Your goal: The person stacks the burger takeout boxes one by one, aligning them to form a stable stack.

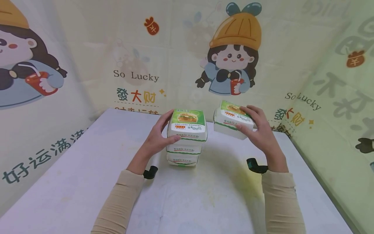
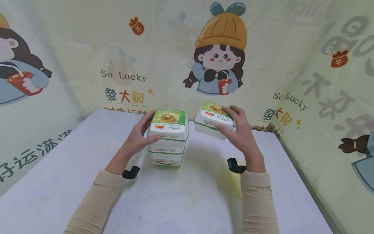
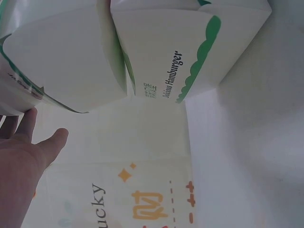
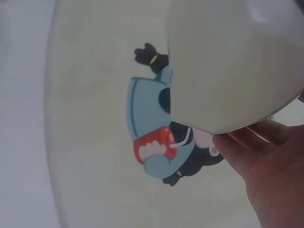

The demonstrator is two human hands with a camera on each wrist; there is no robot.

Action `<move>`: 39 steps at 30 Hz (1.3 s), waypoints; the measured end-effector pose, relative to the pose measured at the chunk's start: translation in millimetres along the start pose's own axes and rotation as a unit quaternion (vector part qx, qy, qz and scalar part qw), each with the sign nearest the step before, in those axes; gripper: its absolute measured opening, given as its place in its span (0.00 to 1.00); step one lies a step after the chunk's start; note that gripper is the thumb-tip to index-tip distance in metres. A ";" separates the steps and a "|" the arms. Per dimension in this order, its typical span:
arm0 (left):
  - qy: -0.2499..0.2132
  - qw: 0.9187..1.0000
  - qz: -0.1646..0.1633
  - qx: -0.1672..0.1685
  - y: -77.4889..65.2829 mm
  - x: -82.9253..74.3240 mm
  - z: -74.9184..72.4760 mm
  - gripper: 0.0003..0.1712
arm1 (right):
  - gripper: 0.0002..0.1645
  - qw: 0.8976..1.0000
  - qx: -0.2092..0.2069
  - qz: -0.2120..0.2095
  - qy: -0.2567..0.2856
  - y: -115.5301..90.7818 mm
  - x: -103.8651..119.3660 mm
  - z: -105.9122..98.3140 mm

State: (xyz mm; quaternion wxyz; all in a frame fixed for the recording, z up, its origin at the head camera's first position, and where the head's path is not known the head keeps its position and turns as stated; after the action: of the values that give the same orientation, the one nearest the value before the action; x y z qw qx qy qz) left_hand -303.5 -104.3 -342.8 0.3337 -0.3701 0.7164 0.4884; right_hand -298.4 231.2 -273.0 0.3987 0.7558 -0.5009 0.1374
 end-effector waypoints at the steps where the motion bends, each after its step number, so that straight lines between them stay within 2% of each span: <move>1: 0.000 1.000 0.002 0.000 0.0 -0.2 0.1 0.52 | 0.38 1.000 -0.003 -0.006 0.003 1.5 2.9 -1.2; 8: 0.002 1.000 0.002 0.001 0.4 -0.9 1.1 0.52 | 0.39 0.999 -0.015 -0.024 0.021 11.8 22.8 -5.0; 15: 0.004 1.000 0.008 0.001 0.2 -0.5 2.1 0.52 | 0.38 0.998 -0.012 -0.049 0.028 21.1 44.0 4.0; 25: -0.004 1.000 0.006 0.003 0.0 0.4 1.4 0.52 | 0.37 0.993 0.017 -0.105 0.047 32.5 74.2 24.5; 32: -0.014 1.000 -0.001 0.004 -0.1 0.5 1.2 0.52 | 0.38 0.991 0.040 -0.109 0.060 35.9 86.7 36.4; 39: -0.021 1.000 -0.003 0.003 -0.1 0.1 0.5 0.51 | 0.39 0.987 0.056 -0.134 0.066 38.6 102.5 46.2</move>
State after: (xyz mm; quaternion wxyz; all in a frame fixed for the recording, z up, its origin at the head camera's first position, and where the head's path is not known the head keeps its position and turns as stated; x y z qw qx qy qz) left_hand -303.3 -103.9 -343.1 0.3515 -0.3610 0.7096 0.4925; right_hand -293.5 123.7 -222.6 0.4026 0.8267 -0.3589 0.1606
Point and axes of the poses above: each hand's wrist, its own y-axis towards the middle knuckle, its own z-axis out of the palm, x = y × z, the point moved 6 cm from there along y, towards the middle knuckle, and after that the axes turned 4 degrees about y, right-handed, at the moved point
